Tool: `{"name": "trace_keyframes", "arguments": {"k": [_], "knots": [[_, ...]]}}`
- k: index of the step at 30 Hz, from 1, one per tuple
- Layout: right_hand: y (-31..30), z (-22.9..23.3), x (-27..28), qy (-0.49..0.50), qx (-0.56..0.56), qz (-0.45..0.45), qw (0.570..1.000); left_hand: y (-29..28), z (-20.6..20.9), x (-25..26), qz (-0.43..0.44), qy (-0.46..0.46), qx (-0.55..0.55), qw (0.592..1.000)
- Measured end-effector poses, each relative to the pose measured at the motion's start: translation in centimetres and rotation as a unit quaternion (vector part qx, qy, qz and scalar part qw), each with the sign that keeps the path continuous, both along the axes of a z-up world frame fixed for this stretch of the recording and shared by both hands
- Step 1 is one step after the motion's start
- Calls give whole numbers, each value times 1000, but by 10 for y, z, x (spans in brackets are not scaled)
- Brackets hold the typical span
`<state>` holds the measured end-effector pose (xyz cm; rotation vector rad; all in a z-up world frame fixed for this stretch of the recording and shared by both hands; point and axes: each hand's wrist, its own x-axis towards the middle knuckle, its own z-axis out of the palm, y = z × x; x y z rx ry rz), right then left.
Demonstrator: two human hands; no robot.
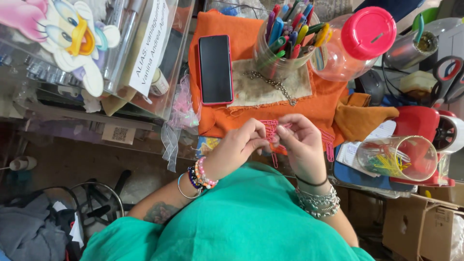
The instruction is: Sorting pink paperclips from a pile and placing them into a small container
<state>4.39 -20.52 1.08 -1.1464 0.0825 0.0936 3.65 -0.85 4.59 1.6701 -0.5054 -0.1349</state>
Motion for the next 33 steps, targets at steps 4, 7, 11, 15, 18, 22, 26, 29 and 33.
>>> {"name": "trace_keyframes", "arguments": {"k": [4, 7, 11, 15, 18, 22, 26, 29, 33], "knots": [[-29, -11, -8, 39, 57, 27, 997, -19, 1, -5, 7, -2, -13, 1000], [-37, 7, -15, 60, 68, 62, 994, -29, -2, -8, -8, 12, -27, 1000], [-54, 15, -19, 61, 27, 86, 994, -49, -5, -11, -31, -1, -17, 999], [-74, 24, -19, 33, -66, 112, 991, -68, -5, -10, -29, -46, 11, 998], [-92, 24, -16, -23, -146, 147, 978, -84, -17, -12, -34, -59, 14, 998], [-109, 24, -13, -16, -157, 174, 972, -95, 3, -7, -72, -117, 36, 990], [-119, 41, -11, -28, -163, 172, 971, -108, -3, -4, -80, -156, 88, 981], [-122, 45, -9, -52, -185, 143, 971, -113, 6, -1, -29, -168, 95, 981], [-115, 52, -3, -54, -289, 143, 945, -109, 22, 0, 20, -170, 77, 982]]}}
